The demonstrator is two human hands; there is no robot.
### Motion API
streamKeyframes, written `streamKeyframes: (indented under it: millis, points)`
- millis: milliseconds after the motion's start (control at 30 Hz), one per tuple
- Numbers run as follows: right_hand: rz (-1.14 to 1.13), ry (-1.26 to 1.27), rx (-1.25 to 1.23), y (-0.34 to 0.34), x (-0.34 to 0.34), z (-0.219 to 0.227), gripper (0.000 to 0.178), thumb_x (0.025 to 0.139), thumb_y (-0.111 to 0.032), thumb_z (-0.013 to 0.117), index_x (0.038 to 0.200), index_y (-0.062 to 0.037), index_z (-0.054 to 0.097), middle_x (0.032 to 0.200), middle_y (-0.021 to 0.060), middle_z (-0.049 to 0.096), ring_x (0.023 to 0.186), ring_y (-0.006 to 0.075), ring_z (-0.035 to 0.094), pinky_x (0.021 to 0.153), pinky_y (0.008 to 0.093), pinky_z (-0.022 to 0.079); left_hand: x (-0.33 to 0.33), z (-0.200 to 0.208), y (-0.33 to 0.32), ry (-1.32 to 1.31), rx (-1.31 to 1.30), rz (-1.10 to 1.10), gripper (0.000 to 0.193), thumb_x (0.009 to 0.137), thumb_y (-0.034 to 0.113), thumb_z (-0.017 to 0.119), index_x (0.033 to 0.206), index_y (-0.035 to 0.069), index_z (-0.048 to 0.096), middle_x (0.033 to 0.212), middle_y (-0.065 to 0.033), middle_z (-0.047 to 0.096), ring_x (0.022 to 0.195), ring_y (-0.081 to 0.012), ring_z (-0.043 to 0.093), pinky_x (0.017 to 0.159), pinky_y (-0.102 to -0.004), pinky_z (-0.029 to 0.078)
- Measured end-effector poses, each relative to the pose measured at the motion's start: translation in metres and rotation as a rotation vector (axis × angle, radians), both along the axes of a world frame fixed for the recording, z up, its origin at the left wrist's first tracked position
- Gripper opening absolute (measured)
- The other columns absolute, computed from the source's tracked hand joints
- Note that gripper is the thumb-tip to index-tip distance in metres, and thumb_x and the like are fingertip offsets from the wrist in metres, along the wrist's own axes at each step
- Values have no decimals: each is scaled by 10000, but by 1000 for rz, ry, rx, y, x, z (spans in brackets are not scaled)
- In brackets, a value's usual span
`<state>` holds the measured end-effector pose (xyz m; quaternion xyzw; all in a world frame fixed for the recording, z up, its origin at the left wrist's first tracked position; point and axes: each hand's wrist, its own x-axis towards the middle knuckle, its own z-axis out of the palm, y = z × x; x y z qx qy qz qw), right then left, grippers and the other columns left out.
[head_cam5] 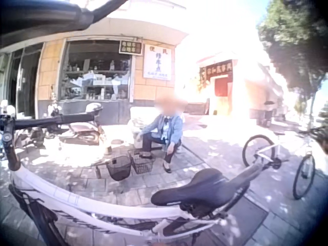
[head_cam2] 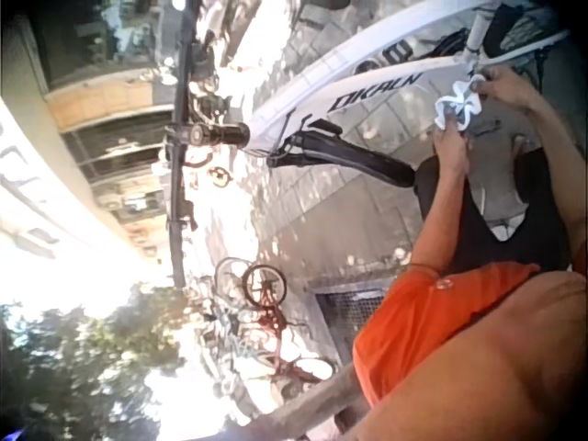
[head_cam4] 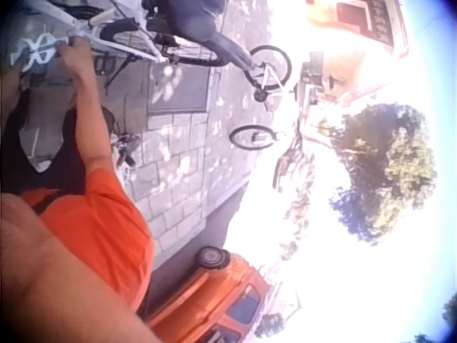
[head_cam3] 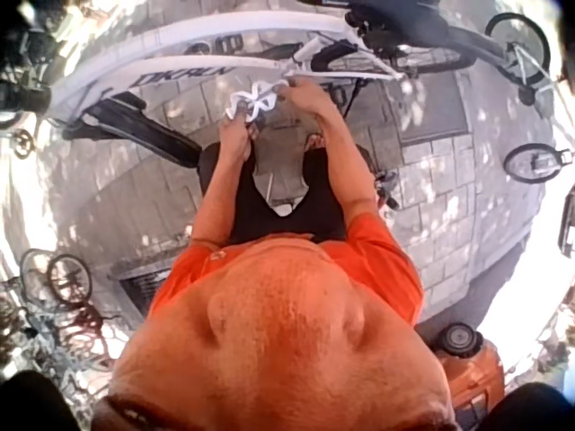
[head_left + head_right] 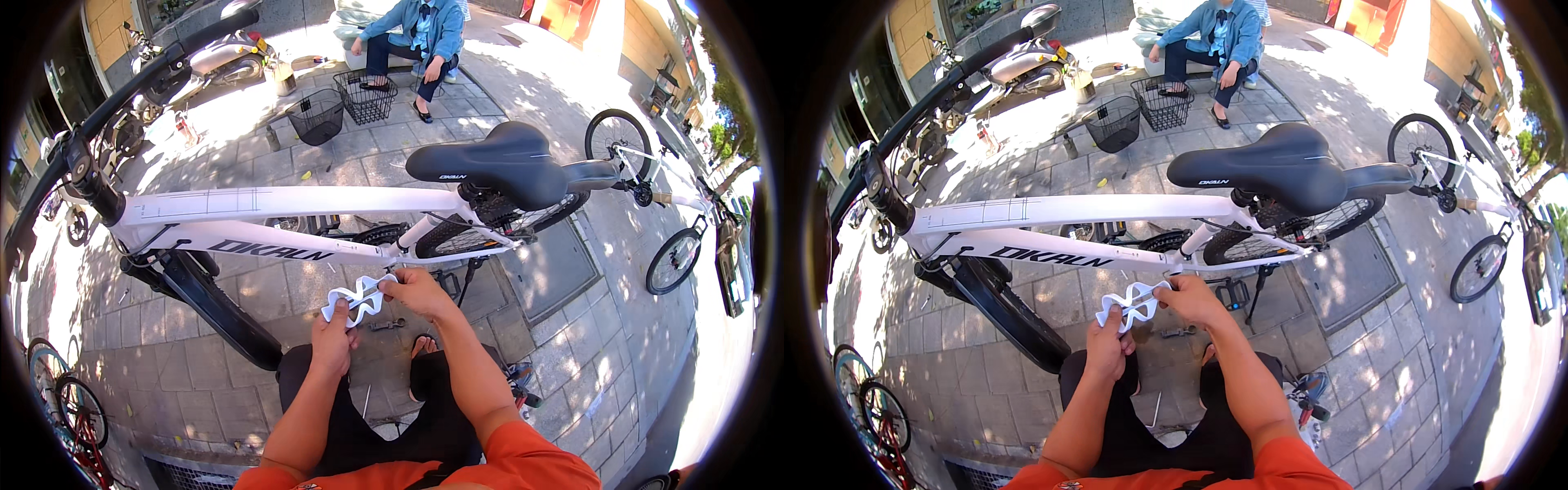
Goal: The person uses an Allen wrench to tighten bolts on the bicycle handlebars and stem. They then attach a white plastic water bottle cage to the frame of the bicycle, securing it with the tool.
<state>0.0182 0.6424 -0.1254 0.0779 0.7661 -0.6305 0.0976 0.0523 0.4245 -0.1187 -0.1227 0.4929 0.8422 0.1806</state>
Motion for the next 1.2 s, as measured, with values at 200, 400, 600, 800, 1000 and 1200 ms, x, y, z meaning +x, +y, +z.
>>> streamKeyframes:
  millis: [200, 400, 600, 800, 1000, 1200]
  points:
    - [15, 2, 48, -2, 2, 4, 312, 941, -293, 714, 933, 15, 762, 803, 64, 742, 737, 137, 649, 700, 316, 508, 1, -2, -1, 13, -53, -18, 259, 1094, 349, 589, 1006, 105, 591, 745, 29, 497, 521, -76, 426, 453, -258, 360]
    - [28, 36, 111, -6, 4, 8, 363, 942, -321, 696, 922, 37, 747, 777, 102, 733, 712, 158, 655, 678, 341, 513, 1, 2, -2, -6, -64, -6, 282, 1088, 352, 606, 939, 119, 554, 696, 33, 438, 511, -87, 423, 457, -273, 354]
    - [32, 42, 170, -6, 5, 10, 395, 912, -354, 698, 931, 37, 748, 768, 133, 726, 713, 202, 671, 692, 374, 524, 1, 1, -2, -8, -58, -16, 275, 1088, 345, 606, 938, 120, 556, 688, 36, 437, 512, -84, 426, 458, -268, 354]
    - [50, 36, 274, -3, 6, 16, 434, 891, -402, 714, 980, 21, 752, 759, 166, 710, 707, 260, 678, 712, 404, 536, 0, 1, -1, -8, -74, -23, 271, 1089, 347, 603, 958, 111, 574, 708, 33, 463, 509, -81, 424, 449, -265, 351]
    - [44, 39, 299, -3, 8, 23, 373, 922, -345, 747, 967, 24, 773, 708, 79, 674, 678, 148, 595, 655, 357, 500, -1, -2, -2, -10, -81, -30, 283, 1090, 359, 600, 970, 103, 591, 719, 30, 481, 502, -76, 424, 439, -260, 348]
    - [63, 21, 331, -2, 8, 26, 462, 876, -415, 733, 1001, 29, 753, 779, 194, 715, 743, 298, 697, 738, 419, 543, 0, -3, -2, -5, -89, -27, 277, 1094, 346, 592, 979, 95, 601, 737, 26, 499, 504, -75, 422, 437, -256, 349]
